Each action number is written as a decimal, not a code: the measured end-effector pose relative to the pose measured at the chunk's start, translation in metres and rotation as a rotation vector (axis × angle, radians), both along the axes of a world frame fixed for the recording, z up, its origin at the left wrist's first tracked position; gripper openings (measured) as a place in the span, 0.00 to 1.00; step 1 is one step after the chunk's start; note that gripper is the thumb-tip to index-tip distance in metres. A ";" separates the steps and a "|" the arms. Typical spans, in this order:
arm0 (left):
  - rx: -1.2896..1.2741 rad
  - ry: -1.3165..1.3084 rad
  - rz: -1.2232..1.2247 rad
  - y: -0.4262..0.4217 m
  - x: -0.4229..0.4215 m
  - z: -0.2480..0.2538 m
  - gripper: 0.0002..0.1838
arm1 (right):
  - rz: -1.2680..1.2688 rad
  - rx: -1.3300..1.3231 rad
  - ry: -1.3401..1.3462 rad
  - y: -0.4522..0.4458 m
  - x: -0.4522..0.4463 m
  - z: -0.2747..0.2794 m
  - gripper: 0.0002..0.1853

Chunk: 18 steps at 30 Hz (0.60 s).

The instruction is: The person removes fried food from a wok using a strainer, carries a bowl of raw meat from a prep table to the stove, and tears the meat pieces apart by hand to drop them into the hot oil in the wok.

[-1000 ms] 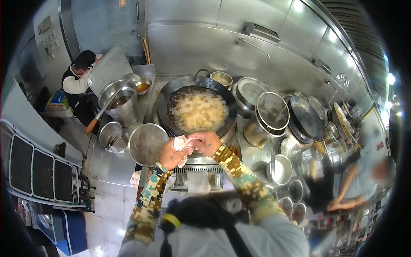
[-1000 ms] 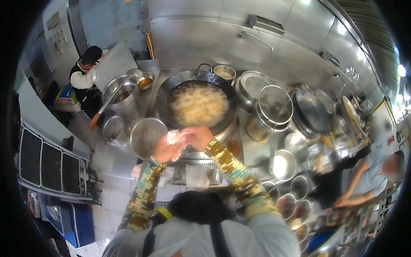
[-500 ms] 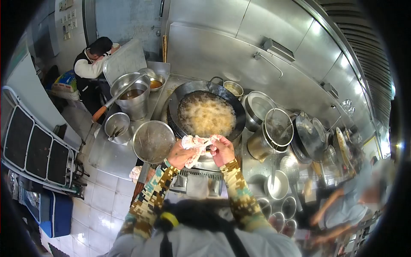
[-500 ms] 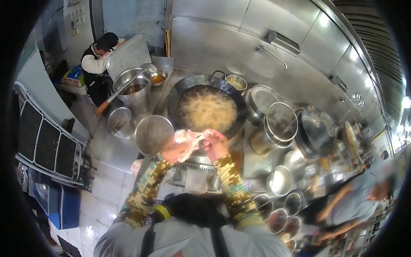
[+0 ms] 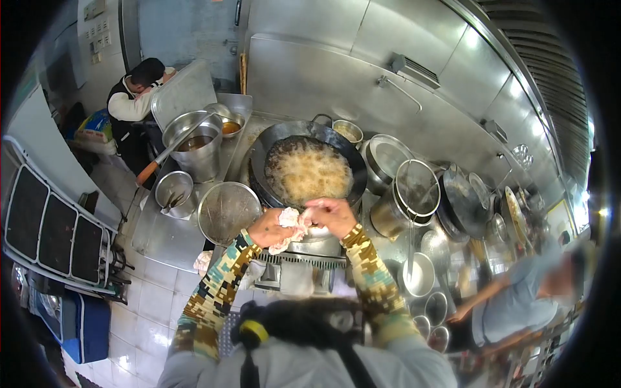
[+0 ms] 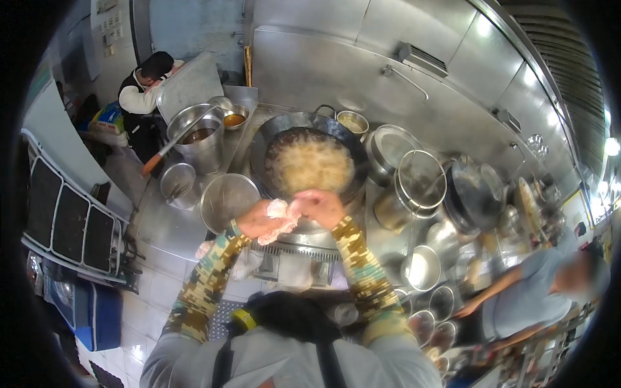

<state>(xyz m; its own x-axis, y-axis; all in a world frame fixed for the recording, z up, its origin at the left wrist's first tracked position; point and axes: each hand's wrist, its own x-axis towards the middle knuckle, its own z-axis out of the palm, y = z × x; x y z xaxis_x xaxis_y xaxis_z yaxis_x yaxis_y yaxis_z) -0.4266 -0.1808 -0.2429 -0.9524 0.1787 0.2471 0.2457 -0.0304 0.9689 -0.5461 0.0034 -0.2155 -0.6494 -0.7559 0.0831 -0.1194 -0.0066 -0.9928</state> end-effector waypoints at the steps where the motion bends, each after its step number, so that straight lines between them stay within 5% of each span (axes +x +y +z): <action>1: 0.002 0.013 0.009 -0.003 -0.003 -0.008 0.10 | 0.106 -0.014 0.098 -0.005 0.004 -0.004 0.10; 4: 0.206 -0.328 -0.026 -0.005 0.006 0.022 0.06 | 0.067 0.000 0.177 -0.005 0.009 -0.001 0.08; 8: 0.380 -0.297 0.272 -0.003 0.022 0.020 0.11 | -0.163 -0.274 -0.424 0.014 -0.002 0.008 0.09; 12: 0.503 -0.206 0.395 -0.012 0.022 -0.014 0.13 | -0.102 -0.547 -0.854 0.014 -0.016 -0.015 0.17; 18: 0.858 -0.319 -0.198 0.004 -0.002 -0.019 0.22 | 0.018 -0.491 -0.795 0.002 0.005 -0.007 0.13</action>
<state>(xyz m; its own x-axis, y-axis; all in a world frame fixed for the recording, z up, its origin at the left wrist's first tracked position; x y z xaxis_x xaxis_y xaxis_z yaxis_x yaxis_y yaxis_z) -0.4289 -0.1772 -0.2620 -0.9696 0.2227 0.1015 -0.1144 -0.7789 0.6167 -0.5408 0.0058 -0.2220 -0.6414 -0.7642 -0.0675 0.5978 -0.4427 -0.6683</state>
